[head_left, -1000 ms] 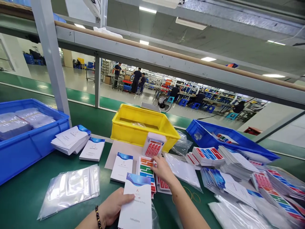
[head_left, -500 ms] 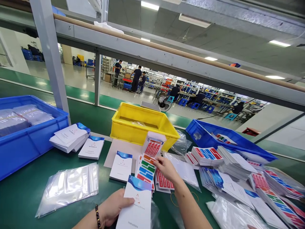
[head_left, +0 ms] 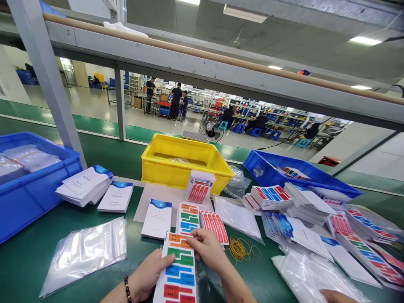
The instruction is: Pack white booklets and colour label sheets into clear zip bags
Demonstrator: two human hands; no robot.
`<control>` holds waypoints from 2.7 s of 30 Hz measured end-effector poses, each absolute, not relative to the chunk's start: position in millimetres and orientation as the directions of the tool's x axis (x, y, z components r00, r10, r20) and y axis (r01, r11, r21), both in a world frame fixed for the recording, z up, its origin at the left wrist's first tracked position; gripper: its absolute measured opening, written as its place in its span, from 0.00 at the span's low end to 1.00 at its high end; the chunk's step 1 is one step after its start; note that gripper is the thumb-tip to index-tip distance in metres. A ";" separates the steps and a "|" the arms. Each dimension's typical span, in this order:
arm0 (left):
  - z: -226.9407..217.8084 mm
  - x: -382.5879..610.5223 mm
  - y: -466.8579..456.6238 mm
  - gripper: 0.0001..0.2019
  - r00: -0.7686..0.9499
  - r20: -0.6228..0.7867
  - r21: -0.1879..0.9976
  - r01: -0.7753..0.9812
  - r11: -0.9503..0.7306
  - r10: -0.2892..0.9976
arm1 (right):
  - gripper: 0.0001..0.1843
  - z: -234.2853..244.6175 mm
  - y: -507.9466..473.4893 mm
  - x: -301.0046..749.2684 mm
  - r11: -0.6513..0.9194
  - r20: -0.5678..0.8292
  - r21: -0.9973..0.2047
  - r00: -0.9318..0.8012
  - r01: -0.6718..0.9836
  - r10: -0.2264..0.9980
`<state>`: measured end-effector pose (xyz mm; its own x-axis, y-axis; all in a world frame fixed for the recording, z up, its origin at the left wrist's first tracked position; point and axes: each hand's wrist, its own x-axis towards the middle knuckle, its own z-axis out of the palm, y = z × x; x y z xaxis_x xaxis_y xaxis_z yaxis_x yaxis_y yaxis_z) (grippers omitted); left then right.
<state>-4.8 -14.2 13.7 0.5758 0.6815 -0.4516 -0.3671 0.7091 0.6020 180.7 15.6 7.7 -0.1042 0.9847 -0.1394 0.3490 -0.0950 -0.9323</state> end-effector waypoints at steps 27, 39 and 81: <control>13.0 -10.1 -10.6 0.21 0.576 -0.503 0.606 -0.297 0.738 0.644 | 0.14 14.2 31.5 253.7 -0.337 0.081 -0.134 0.349 0.932 0.934; 21.3 -8.6 -11.1 0.20 0.534 -0.556 0.611 -0.257 0.749 0.636 | 0.18 16.1 26.8 214.0 -0.271 0.090 -0.006 0.271 0.962 0.958; 21.7 -3.1 -7.5 0.20 0.487 -0.506 0.548 -0.455 0.702 0.712 | 0.21 17.3 0.8 190.5 -0.234 -0.234 -0.972 -0.145 0.024 0.961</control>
<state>-3.1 -7.5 21.7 0.4870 0.7117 -0.5063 -0.4554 0.7015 0.5482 190.5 0.8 17.3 -0.1450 0.9612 -0.2345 0.0238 -0.2335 -0.9721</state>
